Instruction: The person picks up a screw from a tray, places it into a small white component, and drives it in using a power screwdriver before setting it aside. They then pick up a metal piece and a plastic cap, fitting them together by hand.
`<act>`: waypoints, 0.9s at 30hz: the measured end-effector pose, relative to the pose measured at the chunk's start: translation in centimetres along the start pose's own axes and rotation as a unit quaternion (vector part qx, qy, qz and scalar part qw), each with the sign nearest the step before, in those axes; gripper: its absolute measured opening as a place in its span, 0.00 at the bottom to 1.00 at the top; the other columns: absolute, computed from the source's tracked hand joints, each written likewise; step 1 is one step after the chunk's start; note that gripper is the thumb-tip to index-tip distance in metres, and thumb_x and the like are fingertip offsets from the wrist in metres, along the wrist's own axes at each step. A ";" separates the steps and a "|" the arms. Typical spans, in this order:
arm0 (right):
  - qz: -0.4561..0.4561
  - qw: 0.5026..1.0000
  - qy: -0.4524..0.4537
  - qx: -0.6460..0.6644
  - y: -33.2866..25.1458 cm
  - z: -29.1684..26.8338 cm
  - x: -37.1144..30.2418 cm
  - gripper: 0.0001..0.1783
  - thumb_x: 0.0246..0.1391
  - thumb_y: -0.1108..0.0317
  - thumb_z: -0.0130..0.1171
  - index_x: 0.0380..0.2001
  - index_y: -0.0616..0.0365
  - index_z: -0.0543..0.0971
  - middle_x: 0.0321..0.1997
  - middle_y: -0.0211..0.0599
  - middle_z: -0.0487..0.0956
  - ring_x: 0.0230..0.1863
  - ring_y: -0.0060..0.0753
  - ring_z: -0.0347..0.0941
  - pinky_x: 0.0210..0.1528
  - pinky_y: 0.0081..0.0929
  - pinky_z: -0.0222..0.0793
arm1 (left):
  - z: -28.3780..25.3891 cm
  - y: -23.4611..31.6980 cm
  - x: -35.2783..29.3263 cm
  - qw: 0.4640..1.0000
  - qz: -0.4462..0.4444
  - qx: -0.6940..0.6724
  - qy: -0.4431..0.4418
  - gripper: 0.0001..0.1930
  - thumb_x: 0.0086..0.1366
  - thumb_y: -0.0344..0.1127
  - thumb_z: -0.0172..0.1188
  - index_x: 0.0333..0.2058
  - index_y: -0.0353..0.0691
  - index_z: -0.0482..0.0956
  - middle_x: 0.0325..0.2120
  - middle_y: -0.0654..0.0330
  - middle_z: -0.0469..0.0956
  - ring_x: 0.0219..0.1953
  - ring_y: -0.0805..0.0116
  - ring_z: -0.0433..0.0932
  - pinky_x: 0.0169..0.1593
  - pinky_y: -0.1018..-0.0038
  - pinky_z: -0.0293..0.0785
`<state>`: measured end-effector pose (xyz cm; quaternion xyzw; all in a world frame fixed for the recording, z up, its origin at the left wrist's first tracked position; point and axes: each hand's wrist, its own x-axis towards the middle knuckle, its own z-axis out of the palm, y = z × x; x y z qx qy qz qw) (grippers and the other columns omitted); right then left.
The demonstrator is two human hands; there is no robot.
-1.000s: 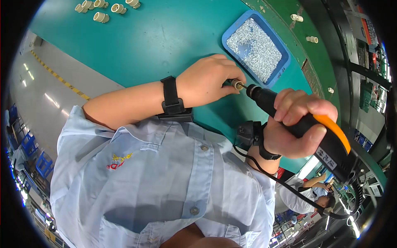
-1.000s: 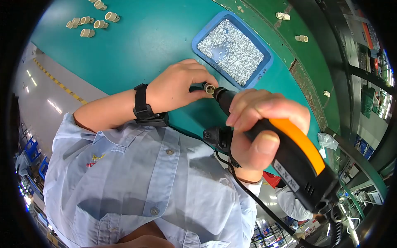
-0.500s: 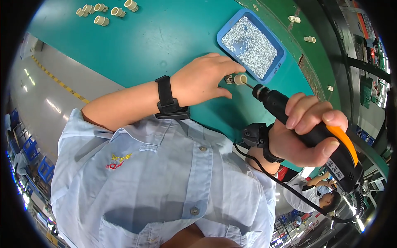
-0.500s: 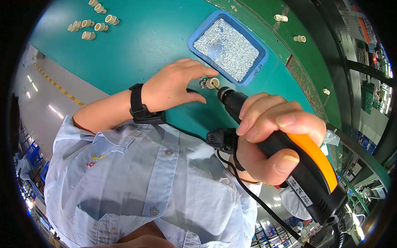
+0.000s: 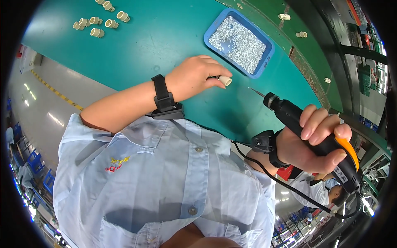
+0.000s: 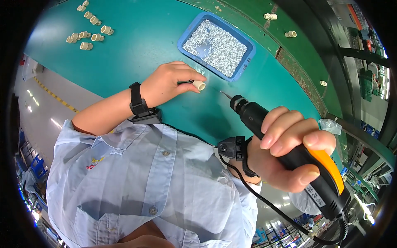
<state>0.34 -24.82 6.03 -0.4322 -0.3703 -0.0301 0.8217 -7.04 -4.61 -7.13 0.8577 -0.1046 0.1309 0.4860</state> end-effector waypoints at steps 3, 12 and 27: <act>0.010 0.999 0.011 -0.043 0.0 -0.5 -0.7 0.20 0.59 0.51 0.49 0.39 0.59 0.70 0.17 0.28 0.65 0.17 0.23 0.62 0.21 0.22 0.56 | -0.7 0.4 0.9 0.999 0.033 0.022 0.005 0.14 0.51 0.31 0.66 0.39 0.42 0.81 0.30 0.62 0.81 0.34 0.62 0.78 0.41 0.70 0.74; 0.053 0.987 0.047 -0.145 0.8 -1.7 -1.7 0.17 0.58 0.54 0.49 0.37 0.59 0.70 0.17 0.28 0.64 0.16 0.22 0.59 0.21 0.22 0.55 | -3.2 1.3 10.2 0.805 0.227 0.524 -0.161 0.06 0.46 0.29 0.59 0.26 0.42 0.80 0.26 0.61 0.79 0.32 0.64 0.77 0.36 0.74 0.76; 0.067 0.996 -0.036 0.038 0.9 -3.3 -0.5 0.28 0.48 0.42 0.61 0.39 0.56 0.70 0.18 0.25 0.68 0.17 0.19 0.63 0.21 0.18 0.54 | -5.8 -0.6 6.9 0.982 -0.110 -0.147 -0.037 0.13 0.54 0.25 0.66 0.40 0.38 0.81 0.36 0.60 0.81 0.38 0.74 0.79 0.41 0.78 0.77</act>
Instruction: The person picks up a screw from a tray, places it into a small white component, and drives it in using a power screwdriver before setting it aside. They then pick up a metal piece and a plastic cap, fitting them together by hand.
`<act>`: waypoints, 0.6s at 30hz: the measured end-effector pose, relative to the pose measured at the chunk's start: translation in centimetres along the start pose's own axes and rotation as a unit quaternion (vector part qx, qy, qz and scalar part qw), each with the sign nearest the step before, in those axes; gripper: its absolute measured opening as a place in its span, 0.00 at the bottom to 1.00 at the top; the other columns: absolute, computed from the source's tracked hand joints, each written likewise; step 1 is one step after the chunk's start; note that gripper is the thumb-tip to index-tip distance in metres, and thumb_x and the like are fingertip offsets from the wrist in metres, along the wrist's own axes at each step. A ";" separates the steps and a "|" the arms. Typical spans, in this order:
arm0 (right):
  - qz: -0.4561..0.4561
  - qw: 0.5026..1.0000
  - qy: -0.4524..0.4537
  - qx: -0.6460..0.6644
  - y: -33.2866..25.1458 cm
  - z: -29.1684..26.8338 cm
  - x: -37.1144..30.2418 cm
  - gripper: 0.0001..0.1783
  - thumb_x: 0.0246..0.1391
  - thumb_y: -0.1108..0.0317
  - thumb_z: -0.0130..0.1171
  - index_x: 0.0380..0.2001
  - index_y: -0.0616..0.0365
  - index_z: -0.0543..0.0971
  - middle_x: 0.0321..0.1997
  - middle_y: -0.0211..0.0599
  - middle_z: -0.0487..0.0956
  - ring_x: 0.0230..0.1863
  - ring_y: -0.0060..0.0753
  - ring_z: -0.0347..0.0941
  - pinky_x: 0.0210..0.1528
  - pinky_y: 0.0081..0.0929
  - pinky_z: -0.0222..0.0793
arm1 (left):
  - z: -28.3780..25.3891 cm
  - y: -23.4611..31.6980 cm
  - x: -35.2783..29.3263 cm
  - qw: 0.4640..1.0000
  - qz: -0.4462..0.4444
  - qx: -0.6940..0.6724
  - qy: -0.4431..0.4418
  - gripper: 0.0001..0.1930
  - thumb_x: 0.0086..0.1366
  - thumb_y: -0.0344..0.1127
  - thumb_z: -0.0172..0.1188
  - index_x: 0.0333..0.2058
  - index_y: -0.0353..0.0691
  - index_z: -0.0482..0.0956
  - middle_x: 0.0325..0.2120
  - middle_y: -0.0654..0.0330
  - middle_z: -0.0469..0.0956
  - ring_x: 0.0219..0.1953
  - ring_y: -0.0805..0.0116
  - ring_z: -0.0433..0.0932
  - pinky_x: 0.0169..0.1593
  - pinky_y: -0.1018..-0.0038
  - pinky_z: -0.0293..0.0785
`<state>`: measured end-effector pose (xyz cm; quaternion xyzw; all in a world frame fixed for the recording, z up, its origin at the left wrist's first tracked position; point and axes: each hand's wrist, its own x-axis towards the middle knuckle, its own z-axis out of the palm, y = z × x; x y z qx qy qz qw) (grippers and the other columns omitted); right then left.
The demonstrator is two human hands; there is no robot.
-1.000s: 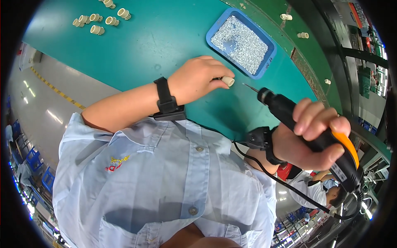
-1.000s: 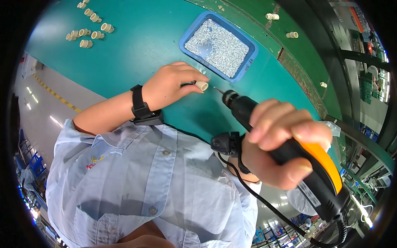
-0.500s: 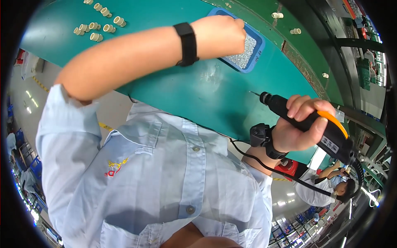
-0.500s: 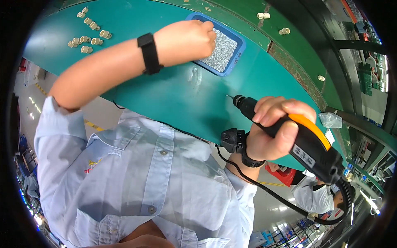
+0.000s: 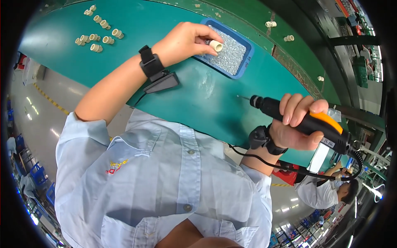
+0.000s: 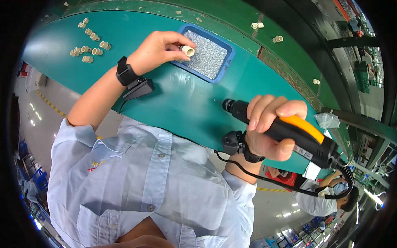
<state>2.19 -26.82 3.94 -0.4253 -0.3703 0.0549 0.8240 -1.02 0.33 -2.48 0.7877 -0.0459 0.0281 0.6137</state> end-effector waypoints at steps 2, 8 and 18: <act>-0.009 1.000 0.006 0.004 -0.2 -0.3 0.2 0.29 0.48 0.42 0.60 0.39 0.56 0.70 0.18 0.25 0.68 0.17 0.19 0.63 0.21 0.18 0.54 | 1.0 -0.1 -0.7 0.999 -0.032 -0.041 0.002 0.14 0.54 0.25 0.66 0.41 0.38 0.81 0.35 0.61 0.82 0.38 0.77 0.79 0.41 0.78 0.77; -0.006 0.999 -0.042 0.024 -0.2 0.0 1.3 0.30 0.48 0.40 0.61 0.40 0.55 0.71 0.19 0.24 0.68 0.19 0.19 0.64 0.22 0.18 0.53 | 3.2 -0.4 -3.9 0.983 -0.054 -0.166 -0.055 0.15 0.56 0.24 0.65 0.44 0.35 0.79 0.37 0.60 0.81 0.40 0.76 0.78 0.46 0.78 0.76; 0.262 0.944 -0.125 0.158 1.8 -0.2 3.2 0.37 0.49 0.37 0.60 0.49 0.59 0.70 0.37 0.38 0.70 0.34 0.33 0.69 0.36 0.32 0.73 | 1.9 -0.2 -5.4 0.941 -0.062 -0.315 -0.107 0.16 0.62 0.24 0.58 0.49 0.33 0.75 0.42 0.57 0.80 0.43 0.73 0.78 0.49 0.76 0.74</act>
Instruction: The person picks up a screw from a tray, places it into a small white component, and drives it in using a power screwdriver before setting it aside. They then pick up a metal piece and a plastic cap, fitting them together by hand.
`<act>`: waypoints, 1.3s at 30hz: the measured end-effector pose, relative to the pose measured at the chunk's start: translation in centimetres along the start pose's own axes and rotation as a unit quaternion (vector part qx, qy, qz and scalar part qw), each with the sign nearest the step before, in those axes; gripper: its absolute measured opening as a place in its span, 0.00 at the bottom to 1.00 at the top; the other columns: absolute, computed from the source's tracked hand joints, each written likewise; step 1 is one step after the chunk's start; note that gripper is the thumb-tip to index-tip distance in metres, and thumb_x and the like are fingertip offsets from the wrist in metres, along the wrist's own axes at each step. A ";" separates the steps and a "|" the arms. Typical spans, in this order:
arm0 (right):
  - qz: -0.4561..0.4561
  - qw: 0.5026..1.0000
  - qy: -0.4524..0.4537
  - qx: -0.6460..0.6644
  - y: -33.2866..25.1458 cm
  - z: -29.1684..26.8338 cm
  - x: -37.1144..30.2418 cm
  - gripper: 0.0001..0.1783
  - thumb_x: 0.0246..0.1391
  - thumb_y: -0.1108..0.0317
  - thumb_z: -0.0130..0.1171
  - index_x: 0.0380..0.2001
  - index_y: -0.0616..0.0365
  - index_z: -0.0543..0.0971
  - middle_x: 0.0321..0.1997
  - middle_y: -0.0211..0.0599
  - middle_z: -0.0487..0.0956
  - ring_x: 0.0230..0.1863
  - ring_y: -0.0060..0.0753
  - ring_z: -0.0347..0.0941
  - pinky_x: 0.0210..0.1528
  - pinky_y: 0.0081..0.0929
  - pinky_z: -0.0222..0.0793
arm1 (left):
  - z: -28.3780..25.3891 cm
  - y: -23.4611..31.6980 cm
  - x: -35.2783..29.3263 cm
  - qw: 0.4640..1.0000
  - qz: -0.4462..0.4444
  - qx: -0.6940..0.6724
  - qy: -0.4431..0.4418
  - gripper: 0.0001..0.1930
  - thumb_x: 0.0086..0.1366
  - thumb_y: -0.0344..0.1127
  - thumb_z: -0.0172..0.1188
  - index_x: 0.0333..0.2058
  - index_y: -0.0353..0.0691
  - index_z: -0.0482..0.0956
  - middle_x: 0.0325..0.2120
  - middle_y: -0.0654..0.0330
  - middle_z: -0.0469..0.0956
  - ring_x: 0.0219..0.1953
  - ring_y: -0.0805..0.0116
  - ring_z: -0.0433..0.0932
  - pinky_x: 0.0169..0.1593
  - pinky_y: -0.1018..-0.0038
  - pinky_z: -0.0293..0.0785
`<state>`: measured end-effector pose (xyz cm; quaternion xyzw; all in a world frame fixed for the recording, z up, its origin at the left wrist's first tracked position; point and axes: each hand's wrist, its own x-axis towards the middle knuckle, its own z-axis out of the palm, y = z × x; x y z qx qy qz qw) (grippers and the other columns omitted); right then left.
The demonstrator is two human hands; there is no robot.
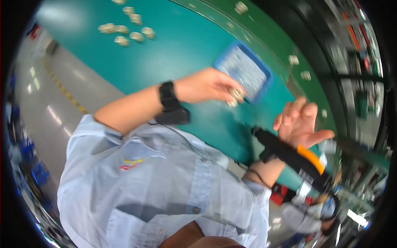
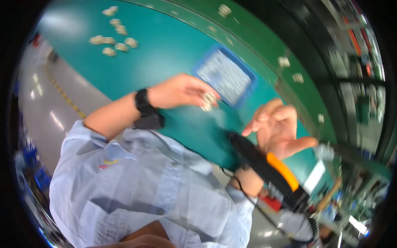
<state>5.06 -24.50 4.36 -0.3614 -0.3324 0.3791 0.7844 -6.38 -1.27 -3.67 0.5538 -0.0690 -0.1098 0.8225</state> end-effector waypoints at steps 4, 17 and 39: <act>0.037 0.839 -0.062 -0.539 1.9 0.0 2.4 0.24 0.48 0.68 0.65 0.48 0.65 0.75 0.54 0.45 0.71 0.53 0.41 0.69 0.50 0.32 0.70 | 0.1 -0.8 1.6 0.992 0.063 -0.085 -0.062 0.16 0.61 0.28 0.60 0.48 0.30 0.75 0.41 0.55 0.80 0.43 0.70 0.79 0.49 0.73 0.75; 0.058 0.808 -0.007 -0.586 2.3 2.7 4.2 0.13 0.42 0.81 0.65 0.35 0.66 0.78 0.35 0.37 0.73 0.37 0.31 0.70 0.38 0.21 0.68 | 0.0 0.4 3.0 0.996 -0.021 -0.079 0.025 0.13 0.61 0.40 0.65 0.37 0.35 0.81 0.29 0.64 0.80 0.31 0.80 0.77 0.33 0.85 0.72; 0.066 0.940 0.116 -0.315 4.3 0.2 2.8 0.17 0.47 0.87 0.58 0.43 0.69 0.74 0.46 0.38 0.70 0.46 0.29 0.75 0.47 0.22 0.76 | 1.7 1.9 1.8 0.966 0.085 0.168 0.175 0.13 0.55 0.22 0.65 0.41 0.38 0.81 0.37 0.61 0.75 0.37 0.74 0.77 0.41 0.80 0.75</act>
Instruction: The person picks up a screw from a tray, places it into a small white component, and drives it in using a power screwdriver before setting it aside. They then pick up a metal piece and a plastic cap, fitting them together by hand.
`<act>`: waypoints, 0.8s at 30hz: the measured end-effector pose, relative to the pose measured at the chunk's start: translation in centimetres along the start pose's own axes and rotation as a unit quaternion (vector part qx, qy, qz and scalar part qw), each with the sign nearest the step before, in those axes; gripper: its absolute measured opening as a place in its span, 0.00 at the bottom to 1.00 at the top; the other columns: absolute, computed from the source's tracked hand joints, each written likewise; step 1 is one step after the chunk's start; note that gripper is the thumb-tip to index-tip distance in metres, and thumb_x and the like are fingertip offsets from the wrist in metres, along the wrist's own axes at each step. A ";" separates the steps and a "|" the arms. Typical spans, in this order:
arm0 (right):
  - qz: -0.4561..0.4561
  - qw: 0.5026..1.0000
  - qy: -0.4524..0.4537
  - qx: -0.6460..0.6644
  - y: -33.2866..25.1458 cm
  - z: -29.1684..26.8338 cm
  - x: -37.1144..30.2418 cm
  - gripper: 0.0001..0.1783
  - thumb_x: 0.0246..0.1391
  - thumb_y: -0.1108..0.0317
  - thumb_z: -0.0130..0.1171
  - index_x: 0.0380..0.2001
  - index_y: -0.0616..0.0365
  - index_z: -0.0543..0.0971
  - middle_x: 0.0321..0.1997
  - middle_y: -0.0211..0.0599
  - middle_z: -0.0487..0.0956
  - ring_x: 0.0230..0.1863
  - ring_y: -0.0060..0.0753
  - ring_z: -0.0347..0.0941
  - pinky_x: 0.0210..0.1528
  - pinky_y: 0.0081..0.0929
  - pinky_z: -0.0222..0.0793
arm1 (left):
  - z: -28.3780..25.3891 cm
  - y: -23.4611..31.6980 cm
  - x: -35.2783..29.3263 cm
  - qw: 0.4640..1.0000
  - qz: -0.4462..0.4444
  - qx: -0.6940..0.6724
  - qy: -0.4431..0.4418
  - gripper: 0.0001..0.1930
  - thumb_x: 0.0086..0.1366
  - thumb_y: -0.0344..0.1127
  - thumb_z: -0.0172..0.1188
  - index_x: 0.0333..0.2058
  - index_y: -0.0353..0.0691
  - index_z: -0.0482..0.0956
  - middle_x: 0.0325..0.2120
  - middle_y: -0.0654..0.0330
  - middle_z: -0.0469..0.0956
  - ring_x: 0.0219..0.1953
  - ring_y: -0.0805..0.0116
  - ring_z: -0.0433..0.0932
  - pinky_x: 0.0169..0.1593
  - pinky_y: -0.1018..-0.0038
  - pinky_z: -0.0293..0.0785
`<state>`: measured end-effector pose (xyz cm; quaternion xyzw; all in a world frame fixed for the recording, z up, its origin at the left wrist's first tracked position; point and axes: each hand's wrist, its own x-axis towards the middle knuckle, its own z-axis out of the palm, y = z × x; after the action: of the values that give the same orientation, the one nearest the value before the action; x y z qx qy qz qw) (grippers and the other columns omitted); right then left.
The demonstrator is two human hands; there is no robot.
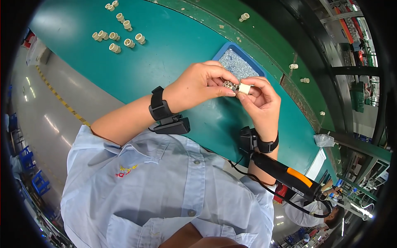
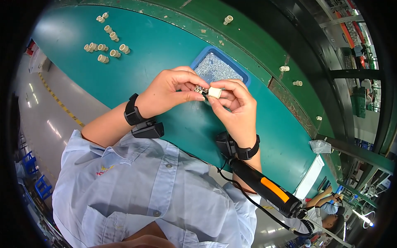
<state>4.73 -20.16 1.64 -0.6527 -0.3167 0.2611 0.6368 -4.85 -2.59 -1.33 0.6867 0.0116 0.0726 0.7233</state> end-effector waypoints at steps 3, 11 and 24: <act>0.041 0.996 -0.003 0.079 0.0 0.1 0.1 0.14 0.50 0.81 0.59 0.42 0.66 0.73 0.45 0.38 0.72 0.42 0.26 0.75 0.41 0.21 0.76 | 0.1 0.1 -0.1 0.997 0.042 0.058 -0.002 0.13 0.54 0.23 0.65 0.40 0.38 0.81 0.37 0.60 0.75 0.36 0.74 0.77 0.39 0.79 0.75; 0.202 0.970 -0.032 0.133 0.2 0.0 1.1 0.10 0.56 0.71 0.58 0.41 0.61 0.75 0.29 0.28 0.77 0.26 0.15 0.70 0.26 0.10 0.63 | 0.4 -0.1 -0.5 0.970 0.148 0.180 0.065 0.13 0.53 0.24 0.66 0.39 0.38 0.81 0.35 0.61 0.76 0.34 0.74 0.76 0.34 0.78 0.74; 0.142 0.987 0.046 0.053 -0.4 -0.3 1.0 0.07 0.52 0.73 0.63 0.35 0.61 0.79 0.28 0.24 0.78 0.23 0.10 0.67 0.22 0.08 0.58 | -0.5 0.1 -0.5 0.994 0.029 0.085 0.062 0.13 0.52 0.26 0.68 0.38 0.37 0.81 0.36 0.60 0.79 0.33 0.72 0.78 0.36 0.78 0.76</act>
<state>5.53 -19.61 2.15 -0.6676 -0.1765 0.3352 0.6409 -5.42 -2.16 -1.27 0.7402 0.0430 0.1345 0.6574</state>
